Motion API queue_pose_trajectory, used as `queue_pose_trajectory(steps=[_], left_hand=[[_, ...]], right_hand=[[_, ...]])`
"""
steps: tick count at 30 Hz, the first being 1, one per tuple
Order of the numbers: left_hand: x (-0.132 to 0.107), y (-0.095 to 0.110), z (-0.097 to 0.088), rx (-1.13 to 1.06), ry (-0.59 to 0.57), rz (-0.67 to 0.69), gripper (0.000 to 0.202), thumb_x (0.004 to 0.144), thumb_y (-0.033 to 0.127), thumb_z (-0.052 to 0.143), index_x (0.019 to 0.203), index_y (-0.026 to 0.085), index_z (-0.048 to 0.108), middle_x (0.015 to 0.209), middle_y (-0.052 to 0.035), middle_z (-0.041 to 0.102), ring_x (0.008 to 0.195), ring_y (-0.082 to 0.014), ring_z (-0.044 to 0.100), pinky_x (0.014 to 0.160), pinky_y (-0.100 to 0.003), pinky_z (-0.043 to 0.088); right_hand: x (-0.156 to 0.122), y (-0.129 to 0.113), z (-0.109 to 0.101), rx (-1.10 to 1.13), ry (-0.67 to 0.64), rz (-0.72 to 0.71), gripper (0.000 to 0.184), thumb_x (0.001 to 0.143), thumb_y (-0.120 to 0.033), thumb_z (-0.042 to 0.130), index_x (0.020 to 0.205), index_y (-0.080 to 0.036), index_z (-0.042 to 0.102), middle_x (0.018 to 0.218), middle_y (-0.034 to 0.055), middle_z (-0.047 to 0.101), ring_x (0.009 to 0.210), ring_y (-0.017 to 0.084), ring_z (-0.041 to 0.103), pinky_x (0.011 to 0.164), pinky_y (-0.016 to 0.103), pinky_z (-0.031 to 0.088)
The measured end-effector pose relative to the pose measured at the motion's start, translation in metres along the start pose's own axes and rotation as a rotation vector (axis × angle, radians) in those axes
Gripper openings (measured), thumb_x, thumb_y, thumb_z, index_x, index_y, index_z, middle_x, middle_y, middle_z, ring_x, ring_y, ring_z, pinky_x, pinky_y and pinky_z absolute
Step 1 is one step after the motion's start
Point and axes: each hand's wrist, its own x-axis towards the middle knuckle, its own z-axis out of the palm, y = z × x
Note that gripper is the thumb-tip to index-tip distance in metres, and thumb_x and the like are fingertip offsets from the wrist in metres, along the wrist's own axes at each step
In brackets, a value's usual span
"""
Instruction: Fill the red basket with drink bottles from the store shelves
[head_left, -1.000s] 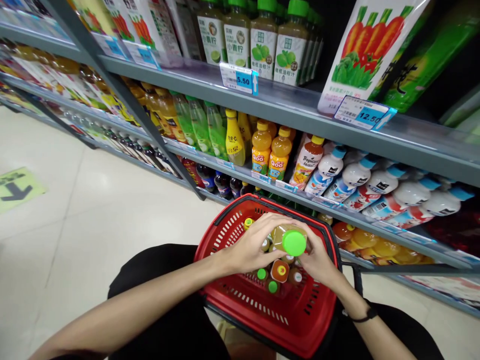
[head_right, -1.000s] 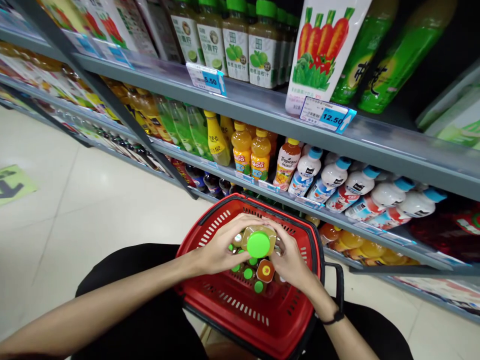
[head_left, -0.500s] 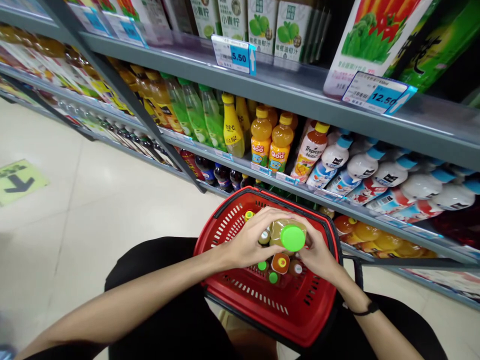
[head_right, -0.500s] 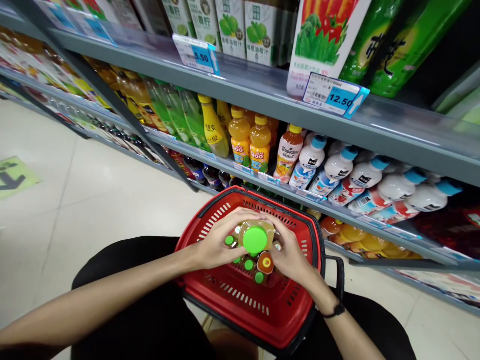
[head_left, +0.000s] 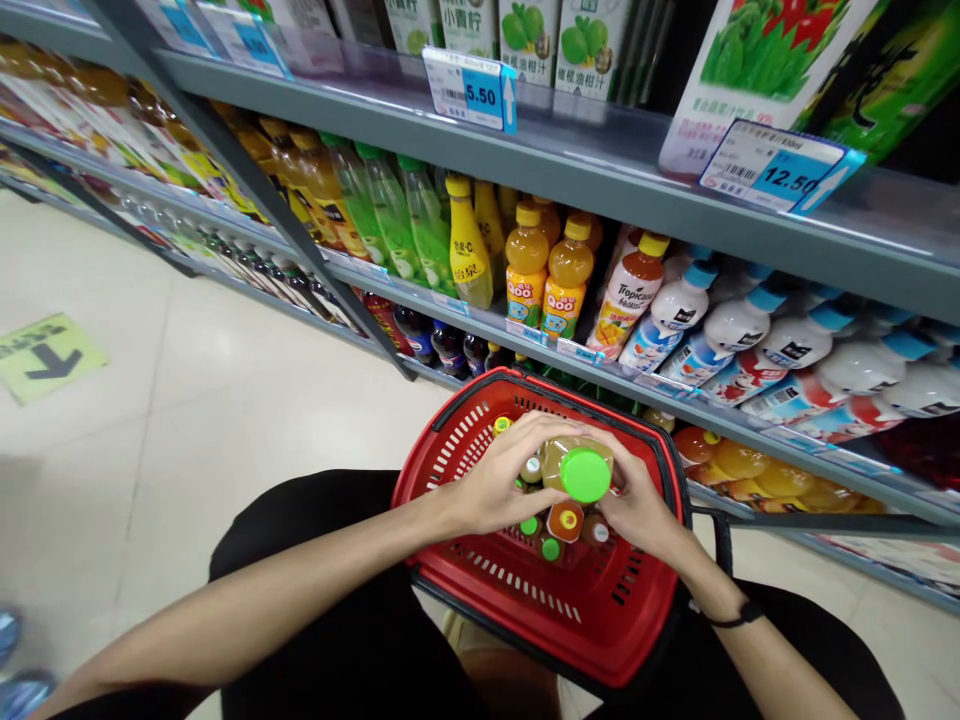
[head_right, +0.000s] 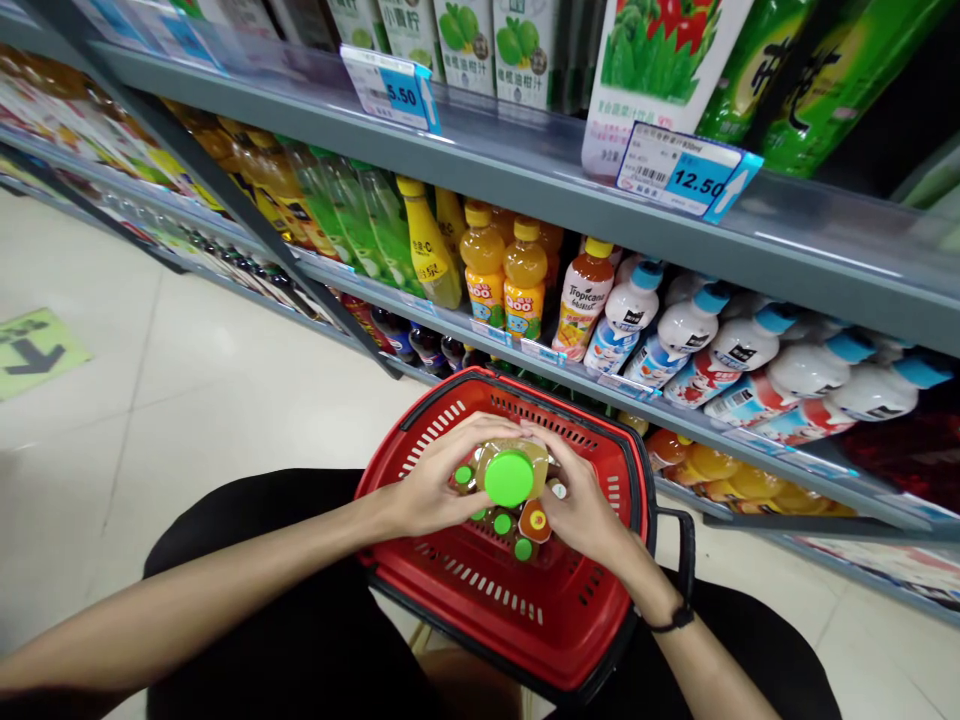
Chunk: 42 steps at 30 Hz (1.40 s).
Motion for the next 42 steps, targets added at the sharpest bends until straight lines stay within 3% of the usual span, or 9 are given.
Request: queue_pose_trajectory(steps=[15, 18, 20, 23, 27, 32, 37, 42], left_hand=[[0.002, 0.001, 0.003, -0.024, -0.001, -0.018, 0.056, 0.09, 0.03, 0.081, 0.141, 0.021, 0.059, 0.131, -0.015, 0.071, 0.123, -0.0279, 0.067, 0.106, -0.044, 0.056], [0.003, 0.004, 0.003, -0.036, 0.072, -0.172, 0.059, 0.082, 0.035, 0.088, 0.134, 0.019, 0.064, 0.125, -0.0132, 0.075, 0.113, -0.0269, 0.072, 0.099, -0.04, 0.058], [0.004, 0.004, 0.001, -0.12, 0.122, -0.335, 0.057, 0.082, 0.041, 0.088, 0.129, 0.017, 0.067, 0.116, -0.0113, 0.078, 0.102, -0.0245, 0.075, 0.092, -0.035, 0.06], [0.007, 0.002, -0.002, -0.391, 0.121, -0.542, 0.05, 0.09, 0.052, 0.077, 0.123, 0.015, 0.072, 0.105, -0.0094, 0.08, 0.09, -0.0219, 0.075, 0.082, -0.031, 0.06], [0.011, -0.001, -0.001, -0.613, 0.137, -0.67, 0.052, 0.083, 0.056, 0.082, 0.115, 0.015, 0.077, 0.095, -0.0081, 0.081, 0.082, -0.021, 0.075, 0.076, -0.028, 0.059], [0.012, -0.005, 0.006, -0.703, 0.217, -0.753, 0.054, 0.076, 0.057, 0.088, 0.109, 0.015, 0.08, 0.082, -0.0044, 0.079, 0.072, -0.0174, 0.071, 0.075, -0.027, 0.058], [0.01, -0.008, 0.009, -0.76, 0.243, -0.785, 0.057, 0.078, 0.055, 0.087, 0.116, 0.015, 0.079, 0.09, -0.0067, 0.082, 0.08, -0.0203, 0.074, 0.079, -0.029, 0.058], [0.008, -0.01, 0.007, -0.786, 0.228, -0.766, 0.052, 0.079, 0.05, 0.087, 0.116, 0.015, 0.079, 0.093, -0.0066, 0.082, 0.077, -0.0172, 0.073, 0.075, -0.026, 0.056]], right_hand=[[-0.001, -0.001, -0.002, -0.022, -0.007, -0.004, 0.066, 0.091, -0.009, 0.063, 0.153, -0.03, 0.056, 0.15, 0.0077, 0.065, 0.138, 0.026, 0.064, 0.115, 0.041, 0.054], [-0.001, -0.006, -0.002, 0.053, -0.029, 0.081, 0.056, 0.089, -0.017, 0.075, 0.143, -0.027, 0.065, 0.132, 0.0075, 0.076, 0.114, 0.025, 0.076, 0.1, 0.038, 0.064], [-0.002, -0.01, -0.001, 0.143, -0.08, 0.185, 0.049, 0.086, -0.027, 0.084, 0.133, -0.025, 0.07, 0.113, 0.0069, 0.082, 0.085, 0.022, 0.081, 0.078, 0.033, 0.069], [-0.004, -0.017, 0.002, 0.309, -0.115, 0.348, 0.047, 0.079, -0.041, 0.091, 0.118, -0.02, 0.074, 0.09, 0.0061, 0.083, 0.054, 0.019, 0.074, 0.046, 0.026, 0.062], [-0.005, -0.024, 0.003, 0.399, -0.063, 0.411, 0.048, 0.072, -0.051, 0.094, 0.098, -0.016, 0.073, 0.071, 0.005, 0.078, 0.042, 0.017, 0.068, 0.035, 0.023, 0.055], [-0.003, -0.027, 0.003, 0.419, -0.015, 0.387, 0.046, 0.071, -0.05, 0.094, 0.094, -0.016, 0.073, 0.068, 0.0041, 0.076, 0.04, 0.017, 0.066, 0.033, 0.022, 0.053], [-0.002, -0.026, 0.004, 0.408, 0.017, 0.364, 0.048, 0.078, -0.058, 0.088, 0.101, -0.018, 0.074, 0.076, 0.0047, 0.078, 0.045, 0.015, 0.066, 0.036, 0.023, 0.055], [-0.001, -0.023, 0.003, 0.373, -0.002, 0.349, 0.046, 0.082, -0.058, 0.084, 0.105, -0.02, 0.074, 0.09, 0.0066, 0.08, 0.05, 0.014, 0.065, 0.039, 0.023, 0.053]])
